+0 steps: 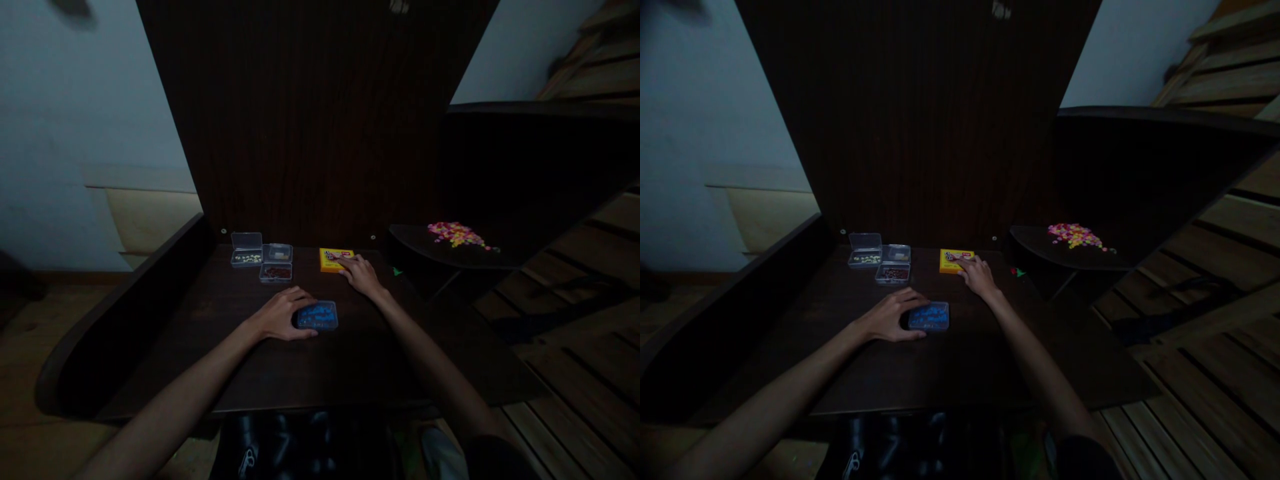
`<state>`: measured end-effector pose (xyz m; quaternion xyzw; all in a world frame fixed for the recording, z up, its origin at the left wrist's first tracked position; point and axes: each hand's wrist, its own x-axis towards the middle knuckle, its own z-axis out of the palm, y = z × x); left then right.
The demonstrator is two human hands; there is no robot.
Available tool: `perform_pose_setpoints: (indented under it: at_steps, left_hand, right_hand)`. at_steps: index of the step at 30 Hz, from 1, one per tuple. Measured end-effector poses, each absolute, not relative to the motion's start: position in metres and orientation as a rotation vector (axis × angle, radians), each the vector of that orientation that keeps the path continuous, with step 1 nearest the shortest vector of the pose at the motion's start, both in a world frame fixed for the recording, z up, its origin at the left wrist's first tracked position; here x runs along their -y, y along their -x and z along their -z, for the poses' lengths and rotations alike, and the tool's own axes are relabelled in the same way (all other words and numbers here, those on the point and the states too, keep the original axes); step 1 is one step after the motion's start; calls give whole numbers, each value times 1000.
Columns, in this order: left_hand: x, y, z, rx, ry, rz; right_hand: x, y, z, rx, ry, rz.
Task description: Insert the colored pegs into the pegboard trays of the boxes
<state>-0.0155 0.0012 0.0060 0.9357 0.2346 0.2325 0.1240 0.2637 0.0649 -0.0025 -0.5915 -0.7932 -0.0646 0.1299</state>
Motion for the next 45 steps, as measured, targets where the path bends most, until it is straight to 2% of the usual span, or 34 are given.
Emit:
perform_pose_setpoints:
  at_steps: [14,32,36,43,45]
  left_hand:
    - [-2,17,-4,-710,-2723,-640]
    - [-7,18,2,-792,-2631,-683]
    - [-10,19,6,-819,-2616,-716]
    - [-11,19,7,-843,-2569,-794]
    - [-10,18,5,-837,-2552,-808]
  right_hand:
    - [-85,-282,15,2176,1747,218]
    - [-82,-282,9,2102,1733,77]
    - [-63,-269,2,2123,1542,14]
    - [-3,-227,-7,2348,1032,-455]
    - [10,-220,-5,2377,964,-503]
